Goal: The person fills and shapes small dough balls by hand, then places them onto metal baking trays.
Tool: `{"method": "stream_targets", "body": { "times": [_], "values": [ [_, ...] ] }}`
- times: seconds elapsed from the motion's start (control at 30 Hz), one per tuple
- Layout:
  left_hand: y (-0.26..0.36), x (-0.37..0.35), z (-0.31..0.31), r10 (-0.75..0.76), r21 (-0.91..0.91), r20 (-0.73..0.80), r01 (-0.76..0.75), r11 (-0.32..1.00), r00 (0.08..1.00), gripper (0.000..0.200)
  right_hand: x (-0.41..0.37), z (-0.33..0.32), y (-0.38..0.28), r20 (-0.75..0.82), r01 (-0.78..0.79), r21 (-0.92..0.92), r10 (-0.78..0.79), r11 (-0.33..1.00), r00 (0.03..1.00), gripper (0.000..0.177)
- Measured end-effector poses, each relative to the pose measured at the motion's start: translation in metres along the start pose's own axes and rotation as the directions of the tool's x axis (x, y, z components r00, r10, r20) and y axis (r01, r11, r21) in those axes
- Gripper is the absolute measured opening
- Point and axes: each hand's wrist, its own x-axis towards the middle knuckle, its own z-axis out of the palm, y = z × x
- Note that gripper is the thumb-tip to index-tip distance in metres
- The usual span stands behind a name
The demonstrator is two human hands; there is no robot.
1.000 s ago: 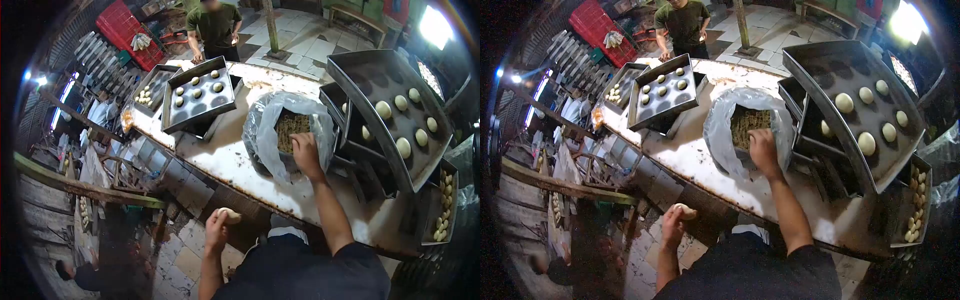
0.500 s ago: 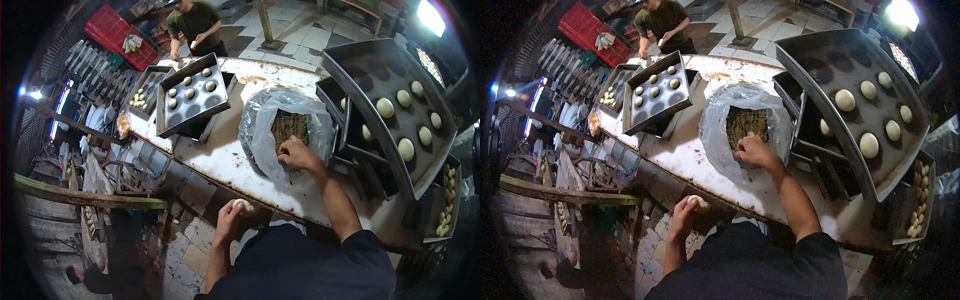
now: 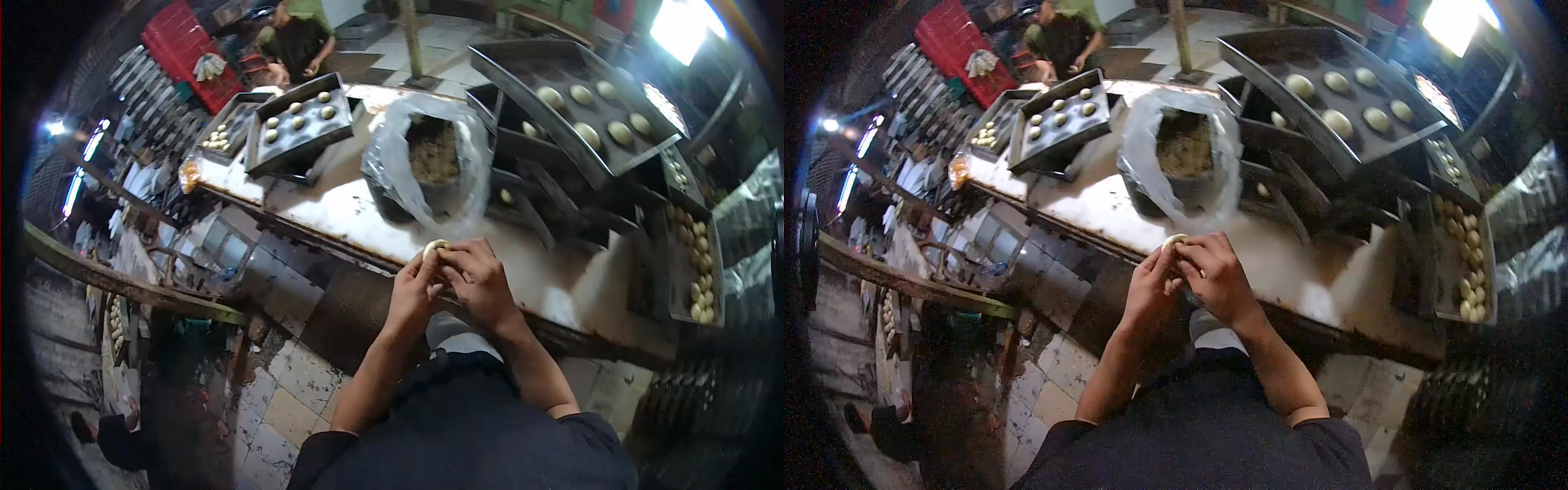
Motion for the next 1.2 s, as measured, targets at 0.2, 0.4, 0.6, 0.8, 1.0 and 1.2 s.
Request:
{"method": "stream_targets", "body": {
  "times": [0.2,0.4,0.6,0.8,1.0,1.2],
  "values": [
    [-0.048,-0.055,0.047,-0.010,-0.009,0.016,0.011,1.000,1.000,0.032,-0.094,-0.062,-0.037,0.027,0.104,-0.353,-0.102,0.930,0.994,0.025],
    [-0.082,-0.072,0.097,-0.084,-0.101,0.102,0.094,0.990,0.991,0.031,-0.136,-0.145,-0.010,0.040,-0.154,0.348,0.150,0.925,0.988,0.048],
    [-0.132,-0.078,0.205,0.018,0.456,0.222,-0.121,0.882,0.975,0.041,-0.151,-0.240,0.024,-0.048,-0.103,0.146,0.111,0.984,0.993,0.052],
    [-0.192,-0.049,0.292,0.211,0.801,0.503,-0.544,0.250,0.838,0.036,-0.174,-0.337,0.091,-0.007,-0.272,0.526,0.323,0.806,0.946,0.028],
    [-0.216,-0.020,0.297,0.026,0.174,0.022,-0.030,0.984,0.999,0.019,-0.166,-0.356,0.097,0.073,-0.180,0.511,0.167,0.840,0.983,0.022],
    [-0.202,-0.050,0.311,0.444,0.492,0.154,-0.458,0.741,0.883,0.033,-0.153,-0.318,0.095,0.096,-0.316,0.829,0.440,0.462,0.893,0.023]
  ]
}}
